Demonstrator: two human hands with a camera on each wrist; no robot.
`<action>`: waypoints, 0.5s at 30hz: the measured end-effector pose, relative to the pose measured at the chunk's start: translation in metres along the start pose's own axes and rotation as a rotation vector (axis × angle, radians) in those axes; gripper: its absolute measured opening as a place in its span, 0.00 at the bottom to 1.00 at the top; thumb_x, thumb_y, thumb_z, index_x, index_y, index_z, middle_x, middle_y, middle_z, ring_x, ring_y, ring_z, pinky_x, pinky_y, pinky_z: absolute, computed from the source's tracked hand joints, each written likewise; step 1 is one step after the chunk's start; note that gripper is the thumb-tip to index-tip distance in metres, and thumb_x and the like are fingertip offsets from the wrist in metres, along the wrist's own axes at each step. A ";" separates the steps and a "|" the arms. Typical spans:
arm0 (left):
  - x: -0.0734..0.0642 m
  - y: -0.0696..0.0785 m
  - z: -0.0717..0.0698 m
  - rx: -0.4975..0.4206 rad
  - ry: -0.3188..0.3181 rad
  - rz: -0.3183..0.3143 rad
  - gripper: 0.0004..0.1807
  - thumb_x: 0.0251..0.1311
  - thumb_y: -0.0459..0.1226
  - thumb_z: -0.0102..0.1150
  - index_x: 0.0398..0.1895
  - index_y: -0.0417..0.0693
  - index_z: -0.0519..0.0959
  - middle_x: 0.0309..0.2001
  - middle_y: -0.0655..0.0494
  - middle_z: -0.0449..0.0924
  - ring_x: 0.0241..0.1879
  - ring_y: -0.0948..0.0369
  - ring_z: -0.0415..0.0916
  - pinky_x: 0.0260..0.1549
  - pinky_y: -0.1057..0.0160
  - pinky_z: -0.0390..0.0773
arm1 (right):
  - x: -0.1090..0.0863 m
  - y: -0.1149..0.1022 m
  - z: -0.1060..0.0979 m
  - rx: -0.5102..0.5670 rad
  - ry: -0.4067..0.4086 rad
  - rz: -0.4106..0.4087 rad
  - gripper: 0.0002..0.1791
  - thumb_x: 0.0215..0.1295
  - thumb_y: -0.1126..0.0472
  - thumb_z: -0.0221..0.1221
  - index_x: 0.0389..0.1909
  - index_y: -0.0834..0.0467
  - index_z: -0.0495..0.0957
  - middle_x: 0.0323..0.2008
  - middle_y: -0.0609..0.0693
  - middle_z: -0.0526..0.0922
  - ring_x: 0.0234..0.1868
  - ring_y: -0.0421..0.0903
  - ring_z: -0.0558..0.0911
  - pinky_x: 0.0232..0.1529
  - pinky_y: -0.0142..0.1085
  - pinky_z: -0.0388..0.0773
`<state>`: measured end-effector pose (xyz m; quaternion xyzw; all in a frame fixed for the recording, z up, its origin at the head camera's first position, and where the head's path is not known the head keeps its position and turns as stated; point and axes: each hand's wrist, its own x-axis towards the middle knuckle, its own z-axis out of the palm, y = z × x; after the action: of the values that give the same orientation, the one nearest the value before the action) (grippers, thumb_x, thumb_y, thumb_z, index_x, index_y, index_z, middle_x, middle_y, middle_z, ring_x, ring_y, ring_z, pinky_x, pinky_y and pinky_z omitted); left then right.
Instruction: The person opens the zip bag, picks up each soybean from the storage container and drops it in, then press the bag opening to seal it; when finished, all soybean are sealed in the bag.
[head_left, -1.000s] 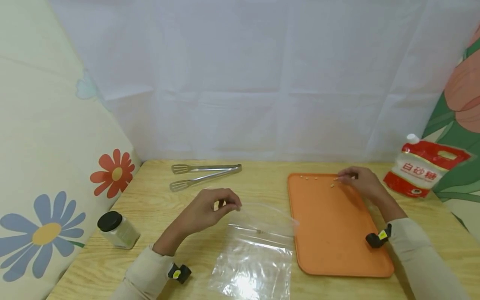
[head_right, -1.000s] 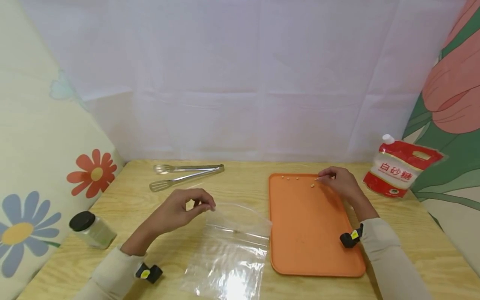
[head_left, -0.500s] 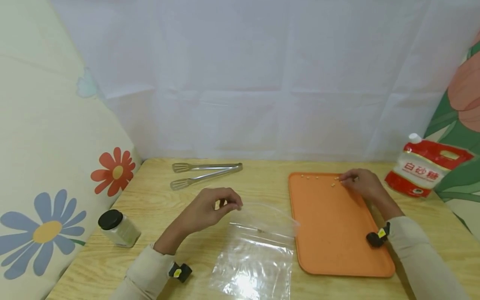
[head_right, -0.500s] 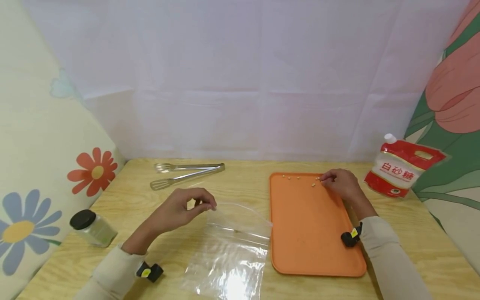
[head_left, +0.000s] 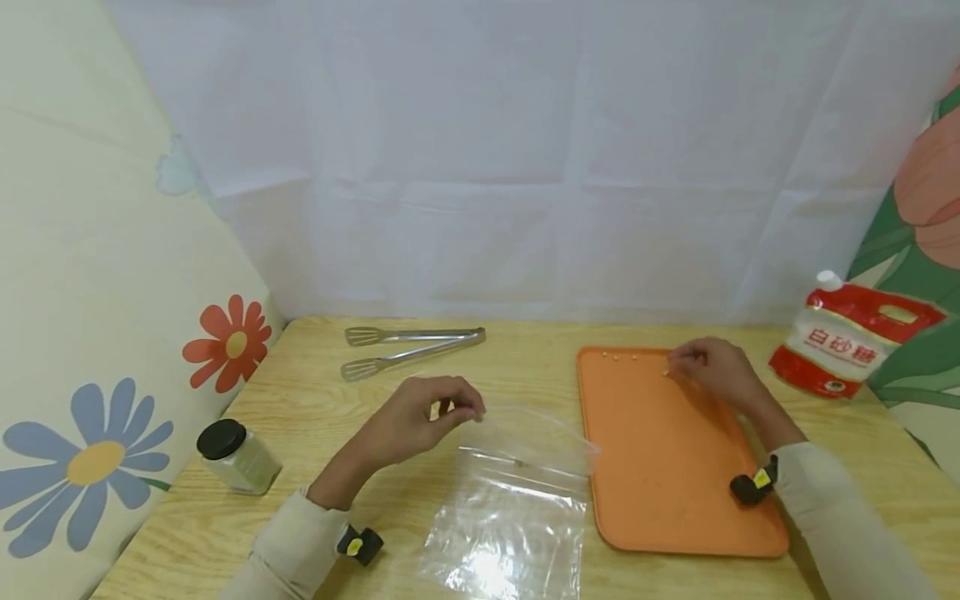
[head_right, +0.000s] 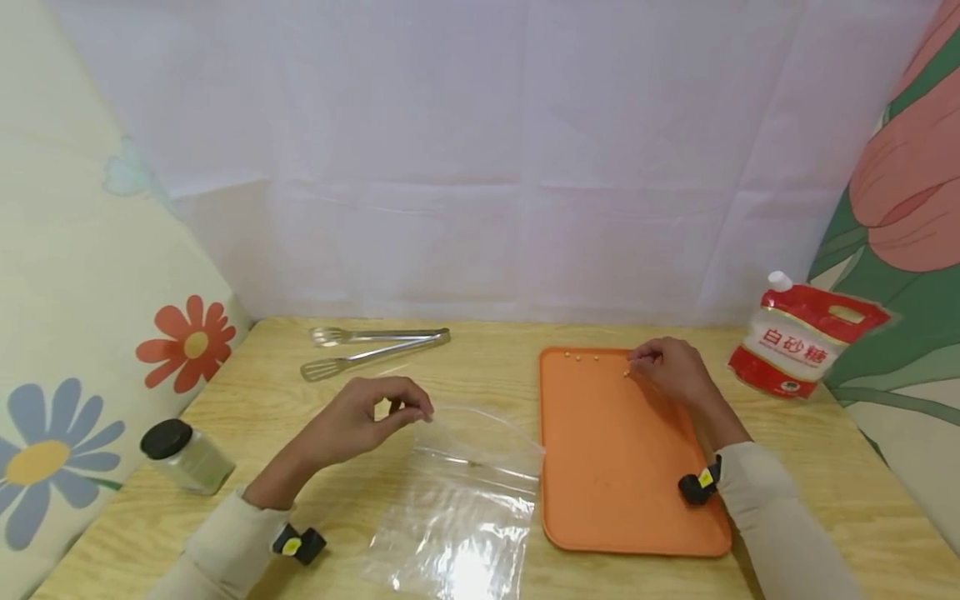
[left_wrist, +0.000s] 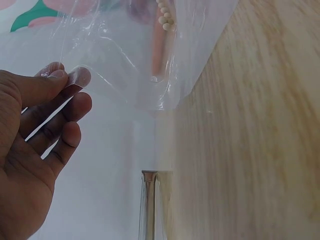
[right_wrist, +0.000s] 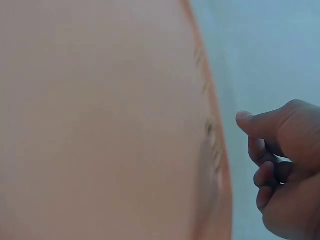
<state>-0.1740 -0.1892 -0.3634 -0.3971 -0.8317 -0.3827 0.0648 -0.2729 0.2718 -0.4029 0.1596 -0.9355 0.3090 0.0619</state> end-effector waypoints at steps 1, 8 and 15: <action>0.000 0.000 0.000 -0.001 0.001 0.001 0.09 0.66 0.29 0.64 0.42 0.54 0.83 0.38 0.67 0.84 0.31 0.66 0.76 0.28 0.63 0.75 | -0.001 -0.006 0.001 0.032 -0.001 0.003 0.12 0.70 0.57 0.64 0.45 0.61 0.86 0.39 0.55 0.85 0.33 0.49 0.76 0.33 0.42 0.73; -0.001 -0.001 0.000 0.009 0.002 0.020 0.08 0.66 0.30 0.63 0.42 0.54 0.83 0.38 0.66 0.84 0.31 0.67 0.76 0.27 0.64 0.75 | -0.006 -0.063 0.017 0.199 -0.057 -0.102 0.14 0.70 0.51 0.64 0.47 0.56 0.85 0.40 0.48 0.83 0.34 0.48 0.74 0.32 0.39 0.73; -0.001 -0.002 0.001 0.019 -0.009 0.026 0.06 0.67 0.32 0.63 0.42 0.53 0.82 0.38 0.65 0.84 0.31 0.68 0.75 0.27 0.64 0.75 | -0.020 -0.106 0.039 0.619 -0.241 -0.105 0.15 0.69 0.54 0.65 0.49 0.59 0.83 0.45 0.53 0.83 0.44 0.50 0.80 0.45 0.47 0.80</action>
<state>-0.1745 -0.1896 -0.3653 -0.4090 -0.8303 -0.3722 0.0695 -0.2187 0.1728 -0.3794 0.2541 -0.7884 0.5538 -0.0846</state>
